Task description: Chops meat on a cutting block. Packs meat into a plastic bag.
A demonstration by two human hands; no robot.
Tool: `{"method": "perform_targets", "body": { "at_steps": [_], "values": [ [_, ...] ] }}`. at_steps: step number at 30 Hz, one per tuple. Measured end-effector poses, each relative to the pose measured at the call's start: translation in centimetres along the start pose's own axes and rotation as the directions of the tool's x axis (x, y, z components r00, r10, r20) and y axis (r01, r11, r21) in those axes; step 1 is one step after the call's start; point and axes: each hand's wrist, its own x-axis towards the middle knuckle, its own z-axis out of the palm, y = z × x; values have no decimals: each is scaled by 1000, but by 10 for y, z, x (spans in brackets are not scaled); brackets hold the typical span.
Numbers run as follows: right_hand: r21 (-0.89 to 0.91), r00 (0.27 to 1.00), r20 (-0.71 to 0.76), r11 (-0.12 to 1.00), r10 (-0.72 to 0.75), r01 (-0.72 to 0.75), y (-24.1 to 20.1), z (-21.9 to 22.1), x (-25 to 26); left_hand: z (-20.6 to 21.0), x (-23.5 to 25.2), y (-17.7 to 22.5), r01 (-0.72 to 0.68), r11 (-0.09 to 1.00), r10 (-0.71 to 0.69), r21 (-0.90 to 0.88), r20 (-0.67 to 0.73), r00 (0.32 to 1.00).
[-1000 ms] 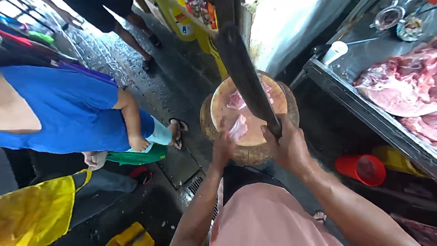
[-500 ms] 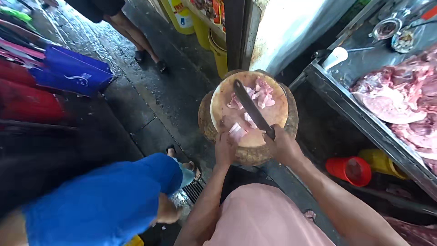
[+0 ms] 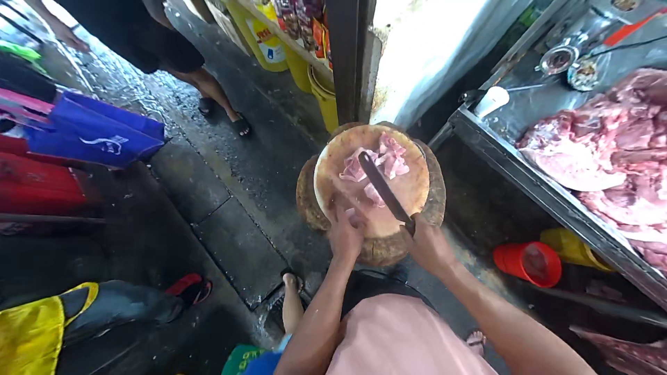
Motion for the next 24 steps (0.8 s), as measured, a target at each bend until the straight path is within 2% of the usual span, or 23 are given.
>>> {"method": "perform_targets", "body": {
  "at_steps": [4, 8, 11, 13, 15, 17, 19, 21, 24],
  "values": [
    [83, 979, -173, 992, 109, -96, 30, 3, 3, 19, 26, 70, -186, 962, 165, 201, 117, 979],
    [194, 943, -193, 953, 270, -233, 60, 32, 12, 36, 62, 120, -427, 903, 424, 54, 53, 904],
    [311, 928, -196, 917, 318, -248, 61, 37, 8, 7, 72, 130, -551, 834, 550, 5, 61, 833],
    [331, 927, -176, 907, 330, -260, 61, 34, 10, -29, 80, 125, -566, 819, 565, 96, 36, 824],
    [318, 928, -146, 904, 343, -285, 60, 32, 11, -53, 107, 114, -495, 850, 503, 180, 2, 864],
    [316, 929, -125, 902, 348, -295, 61, 33, 11, -51, 143, 97, -411, 878, 409, 244, 63, 910],
    [319, 933, -115, 902, 341, -290, 62, 31, 12, -37, 157, 85, -410, 865, 387, 291, 134, 912],
    [319, 938, -109, 905, 330, -281, 63, 25, 15, -41, 155, 85, -421, 871, 389, 253, 170, 906],
    [317, 939, -102, 906, 328, -282, 67, 25, 14, -74, 149, 73, -440, 891, 399, 111, 269, 877]
  ]
}}
